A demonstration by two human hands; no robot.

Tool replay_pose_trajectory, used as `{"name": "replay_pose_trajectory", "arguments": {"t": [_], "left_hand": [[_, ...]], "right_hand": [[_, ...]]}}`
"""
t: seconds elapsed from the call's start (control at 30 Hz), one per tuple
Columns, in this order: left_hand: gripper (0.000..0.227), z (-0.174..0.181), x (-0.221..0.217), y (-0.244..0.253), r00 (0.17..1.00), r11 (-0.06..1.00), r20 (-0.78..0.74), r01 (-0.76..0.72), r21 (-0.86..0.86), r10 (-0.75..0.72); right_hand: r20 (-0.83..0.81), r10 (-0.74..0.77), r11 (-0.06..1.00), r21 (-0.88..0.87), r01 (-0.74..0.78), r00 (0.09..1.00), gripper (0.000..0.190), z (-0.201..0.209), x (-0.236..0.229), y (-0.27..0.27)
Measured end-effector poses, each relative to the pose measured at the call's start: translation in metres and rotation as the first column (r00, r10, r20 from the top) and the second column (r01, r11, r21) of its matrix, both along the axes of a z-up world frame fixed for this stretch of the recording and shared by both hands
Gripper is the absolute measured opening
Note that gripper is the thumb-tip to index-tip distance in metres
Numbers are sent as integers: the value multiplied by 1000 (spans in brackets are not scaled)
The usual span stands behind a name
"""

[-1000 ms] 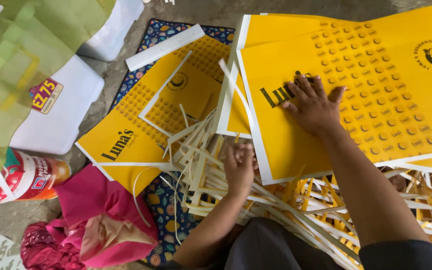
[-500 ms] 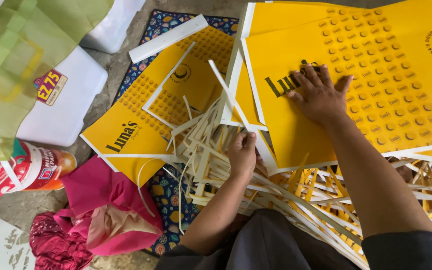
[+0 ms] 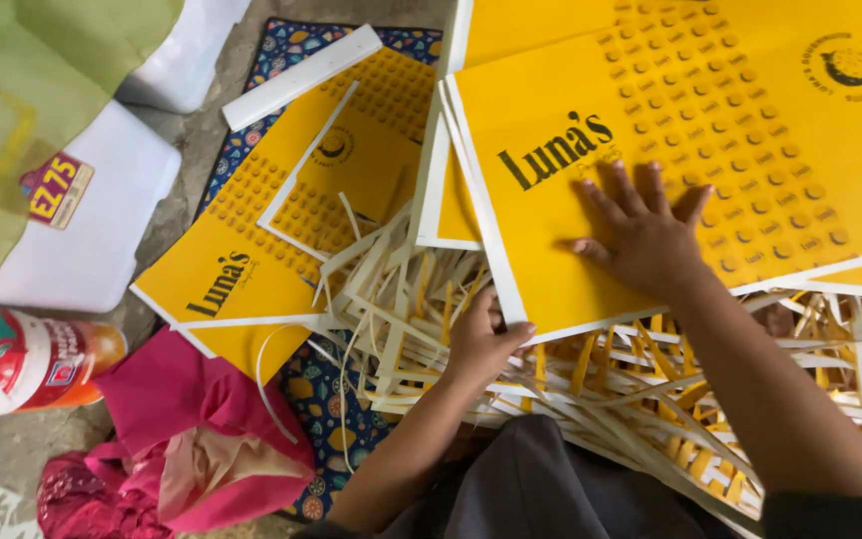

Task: Peeling off the waste borders from printed yellow paper sheets

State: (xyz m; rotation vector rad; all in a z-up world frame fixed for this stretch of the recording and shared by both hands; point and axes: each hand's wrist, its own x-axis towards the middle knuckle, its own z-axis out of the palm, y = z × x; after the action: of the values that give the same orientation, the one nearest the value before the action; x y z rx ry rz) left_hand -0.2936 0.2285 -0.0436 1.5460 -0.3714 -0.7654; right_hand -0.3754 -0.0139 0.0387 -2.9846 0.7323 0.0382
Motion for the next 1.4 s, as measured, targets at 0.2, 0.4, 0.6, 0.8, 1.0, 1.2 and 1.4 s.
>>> {"name": "replay_pose_trajectory", "arguments": {"t": [0.2,0.4,0.6,0.8,1.0,1.2,1.4], "left_hand": [[77,9,0,6,994,992,-112,-9,-123,-5],[72,-11,0,2,993,984,-115,-47,-171,28],[58,-16,-6,7,990,981,-134,-77,-181,53],[62,-18,-7,10,993,986,-113,-59,-157,42],[81,8,-18,27,997,997,-76,-23,-77,17],[110,80,-26,45,893,967,399,-249,49,210],[62,134,-3,-13,256,957,929,-181,-225,267]], "right_hand": [[-55,-61,998,-6,61,997,82,8,16,12],[-42,-74,997,-16,73,996,84,3,15,6],[-45,-101,995,-1,101,994,82,2,17,7],[-31,-101,995,13,102,994,80,11,18,11],[-23,-162,985,54,163,987,79,9,33,7],[780,-185,902,376,-212,598,45,-15,5,-17],[444,-705,415,891,-186,553,45,-59,-102,53]]}}
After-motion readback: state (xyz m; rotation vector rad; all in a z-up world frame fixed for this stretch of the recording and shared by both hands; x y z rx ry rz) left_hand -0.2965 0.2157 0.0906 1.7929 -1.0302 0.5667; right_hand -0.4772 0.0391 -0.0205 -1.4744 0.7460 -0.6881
